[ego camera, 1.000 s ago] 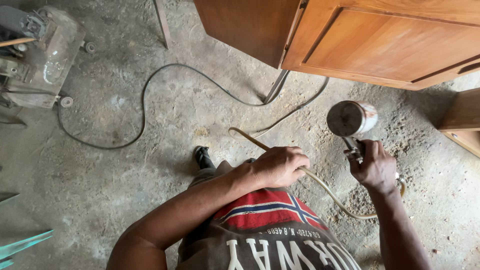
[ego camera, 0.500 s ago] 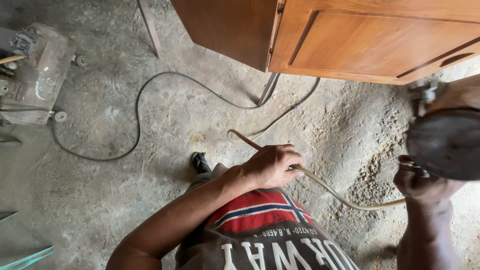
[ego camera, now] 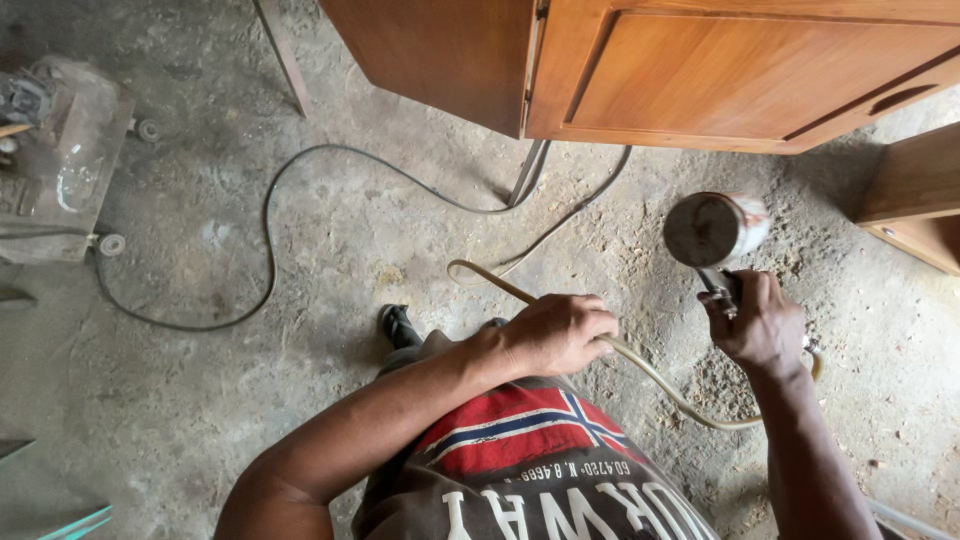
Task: The person uses a spray gun to apply a finish to a wooden cabinet. They systematically cover the interior and exterior surfaces, including the doors and sides, while maneuvering around the furniture.
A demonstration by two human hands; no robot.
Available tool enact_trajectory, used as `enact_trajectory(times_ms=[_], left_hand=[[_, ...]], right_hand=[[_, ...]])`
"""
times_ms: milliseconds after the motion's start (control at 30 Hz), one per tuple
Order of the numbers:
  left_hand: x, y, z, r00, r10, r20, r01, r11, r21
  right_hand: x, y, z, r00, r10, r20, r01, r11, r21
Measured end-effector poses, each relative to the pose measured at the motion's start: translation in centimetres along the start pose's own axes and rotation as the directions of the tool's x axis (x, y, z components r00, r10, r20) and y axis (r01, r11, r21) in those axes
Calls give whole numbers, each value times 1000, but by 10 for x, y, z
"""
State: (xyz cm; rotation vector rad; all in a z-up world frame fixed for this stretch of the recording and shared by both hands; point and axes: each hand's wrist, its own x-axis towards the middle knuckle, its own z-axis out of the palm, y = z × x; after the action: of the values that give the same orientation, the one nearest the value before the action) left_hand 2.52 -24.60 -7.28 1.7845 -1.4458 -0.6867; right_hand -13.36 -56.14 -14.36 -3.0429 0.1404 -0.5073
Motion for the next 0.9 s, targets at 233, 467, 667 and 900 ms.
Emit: enact_trajectory(times_ms=[233, 467, 667, 900], left_hand=[[-4, 8, -2, 999, 38, -28, -39, 998, -42], [-6, 17, -15, 989, 68, -130, -76, 995, -61], [-7, 13, -13, 994, 40, -100, -43, 998, -34], [-6, 5, 4, 999, 47, -12, -48, 997, -56]], right_hand=[[-1, 7, -28, 994, -29, -103, 26, 999, -32], [14, 29, -91, 806, -283, -520, 192, 956, -222], [11, 32, -76, 893, -96, -440, 105, 994, -4], [-24, 21, -18, 998, 43, -45, -45, 998, -44]])
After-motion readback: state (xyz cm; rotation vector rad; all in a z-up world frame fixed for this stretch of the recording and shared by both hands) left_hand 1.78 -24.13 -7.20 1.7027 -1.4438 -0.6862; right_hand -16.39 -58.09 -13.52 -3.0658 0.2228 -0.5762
